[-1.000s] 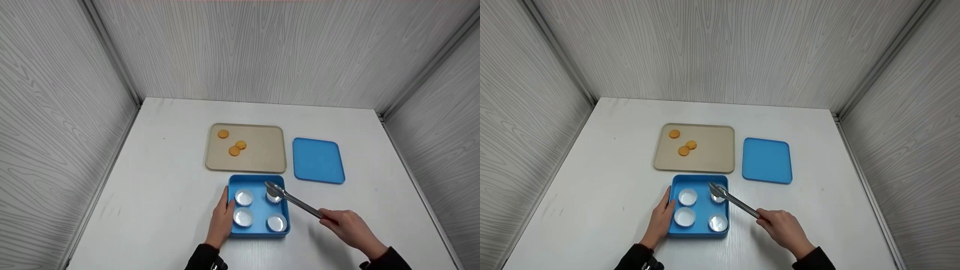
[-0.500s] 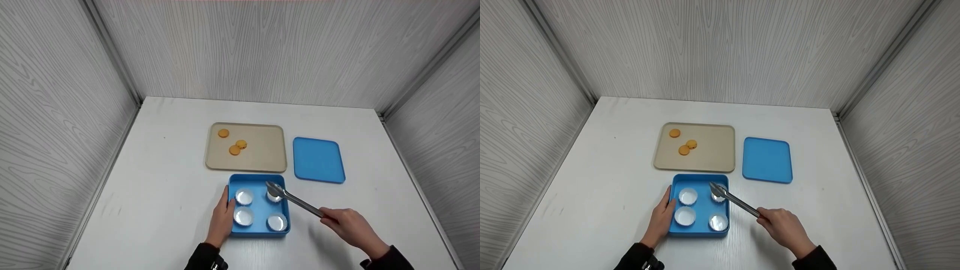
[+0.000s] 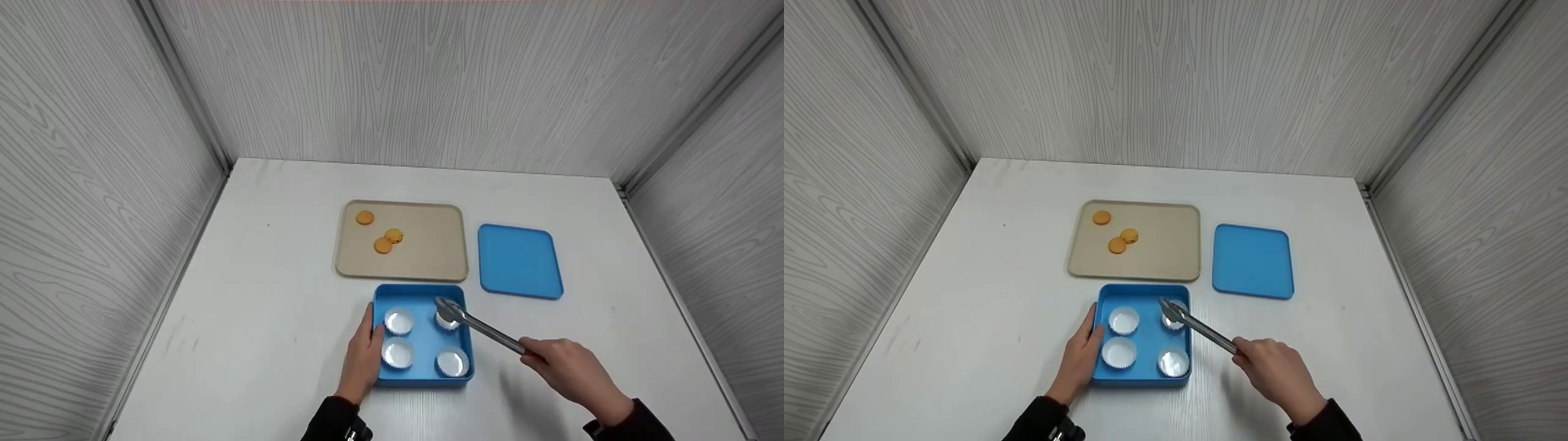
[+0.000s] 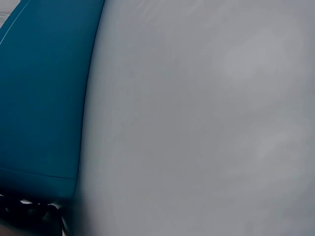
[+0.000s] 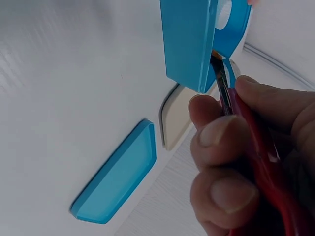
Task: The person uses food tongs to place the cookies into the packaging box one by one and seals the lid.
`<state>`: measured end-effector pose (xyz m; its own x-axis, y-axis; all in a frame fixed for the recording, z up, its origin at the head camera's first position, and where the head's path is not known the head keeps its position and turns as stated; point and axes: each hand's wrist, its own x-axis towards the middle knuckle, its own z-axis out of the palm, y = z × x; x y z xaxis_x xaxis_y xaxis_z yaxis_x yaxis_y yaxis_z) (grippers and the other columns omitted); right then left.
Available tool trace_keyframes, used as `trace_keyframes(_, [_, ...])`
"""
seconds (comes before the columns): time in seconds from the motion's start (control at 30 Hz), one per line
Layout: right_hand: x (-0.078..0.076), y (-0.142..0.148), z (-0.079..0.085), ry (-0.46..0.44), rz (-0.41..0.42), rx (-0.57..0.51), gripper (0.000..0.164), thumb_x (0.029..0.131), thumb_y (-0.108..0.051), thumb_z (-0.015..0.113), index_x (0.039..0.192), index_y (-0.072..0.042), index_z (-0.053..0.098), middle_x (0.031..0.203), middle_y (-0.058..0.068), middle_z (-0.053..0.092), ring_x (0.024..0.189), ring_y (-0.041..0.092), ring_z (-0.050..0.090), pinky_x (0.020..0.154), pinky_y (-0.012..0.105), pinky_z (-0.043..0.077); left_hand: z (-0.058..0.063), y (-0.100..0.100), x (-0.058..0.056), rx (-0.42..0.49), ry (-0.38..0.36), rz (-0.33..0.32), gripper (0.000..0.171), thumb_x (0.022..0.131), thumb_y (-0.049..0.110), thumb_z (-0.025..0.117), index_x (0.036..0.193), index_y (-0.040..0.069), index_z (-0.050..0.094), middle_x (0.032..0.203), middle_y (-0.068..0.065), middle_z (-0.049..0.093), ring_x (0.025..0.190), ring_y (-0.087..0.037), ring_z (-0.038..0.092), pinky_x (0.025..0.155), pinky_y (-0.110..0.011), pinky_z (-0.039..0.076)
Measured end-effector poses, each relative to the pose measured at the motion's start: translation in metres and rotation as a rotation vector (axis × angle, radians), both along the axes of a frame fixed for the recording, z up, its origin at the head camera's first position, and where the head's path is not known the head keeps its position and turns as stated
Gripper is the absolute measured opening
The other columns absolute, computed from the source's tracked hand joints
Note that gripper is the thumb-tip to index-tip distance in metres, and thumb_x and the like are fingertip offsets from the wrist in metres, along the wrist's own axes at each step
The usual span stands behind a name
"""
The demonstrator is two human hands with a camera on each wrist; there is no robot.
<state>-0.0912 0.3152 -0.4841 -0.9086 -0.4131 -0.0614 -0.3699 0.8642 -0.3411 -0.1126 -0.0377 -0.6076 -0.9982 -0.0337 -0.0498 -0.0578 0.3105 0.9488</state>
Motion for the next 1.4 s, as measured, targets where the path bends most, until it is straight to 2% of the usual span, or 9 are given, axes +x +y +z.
trace_keyframes(0.27, [0.004, -0.008, 0.007, 0.022, -0.023, 0.052, 0.013, 0.091, -0.011, 0.076, 0.09, -0.021, 0.067, 0.074, -0.016, 0.064, 0.061, 0.0, 0.046, 0.053, 0.022, 0.039, -0.001, 0.001, -0.002, -0.004, -0.004, -0.003, 0.058, 0.112, 0.025, 0.04, 0.163, 0.004, 0.023, 0.167, -0.012, 0.027, 0.154, -0.028, 0.024, 0.126, -0.047, 0.022])
trace_keyframes(0.43, [0.006, -0.012, 0.007, 0.041, -0.036, 0.077, 0.018, 0.09, -0.012, 0.077, 0.086, -0.022, 0.063, 0.072, -0.017, 0.06, 0.059, 0.001, 0.043, 0.051, 0.022, 0.037, -0.002, 0.002, -0.002, 0.003, -0.003, -0.001, 0.058, 0.112, 0.025, 0.04, 0.163, 0.004, 0.023, 0.167, -0.012, 0.027, 0.154, -0.028, 0.024, 0.126, -0.047, 0.021])
trace_keyframes(0.73, [0.009, -0.019, 0.006, 0.138, -0.031, 0.117, 0.023, 0.087, -0.013, 0.081, 0.085, -0.022, 0.06, 0.068, -0.018, 0.056, 0.056, 0.0, 0.041, 0.048, 0.02, 0.036, -0.002, 0.002, 0.0, 0.011, 0.007, 0.003, 0.058, 0.112, 0.025, 0.041, 0.163, 0.005, 0.023, 0.167, -0.011, 0.027, 0.154, -0.027, 0.024, 0.126, -0.047, 0.022])
trace_keyframes(1.07, [0.01, -0.017, 0.008, 0.219, -0.053, 0.131, 0.022, 0.086, -0.016, 0.083, 0.101, -0.018, 0.066, 0.068, -0.015, 0.054, 0.054, 0.001, 0.041, 0.047, 0.021, 0.036, -0.003, 0.001, 0.0, 0.004, 0.005, 0.007, 0.058, 0.112, 0.025, 0.041, 0.163, 0.005, 0.023, 0.167, -0.012, 0.028, 0.154, -0.028, 0.025, 0.126, -0.047, 0.022])
trace_keyframes(1.27, [0.007, -0.018, 0.015, 0.199, -0.072, 0.069, 0.023, 0.088, -0.017, 0.082, 0.107, -0.02, 0.068, 0.068, -0.016, 0.053, 0.055, 0.001, 0.041, 0.049, 0.021, 0.037, -0.004, 0.0, -0.001, 0.01, 0.001, 0.009, 0.058, 0.112, 0.025, 0.041, 0.163, 0.005, 0.023, 0.167, -0.012, 0.028, 0.154, -0.028, 0.025, 0.126, -0.047, 0.022])
trace_keyframes(1.4, [0.003, -0.019, 0.017, 0.246, -0.072, 0.024, 0.028, 0.087, -0.016, 0.083, 0.112, -0.016, 0.071, 0.069, -0.015, 0.054, 0.056, -0.001, 0.043, 0.05, 0.02, 0.04, -0.004, 0.0, -0.002, 0.008, 0.0, 0.009, 0.058, 0.112, 0.025, 0.041, 0.163, 0.004, 0.023, 0.167, -0.013, 0.027, 0.154, -0.029, 0.025, 0.126, -0.048, 0.022])
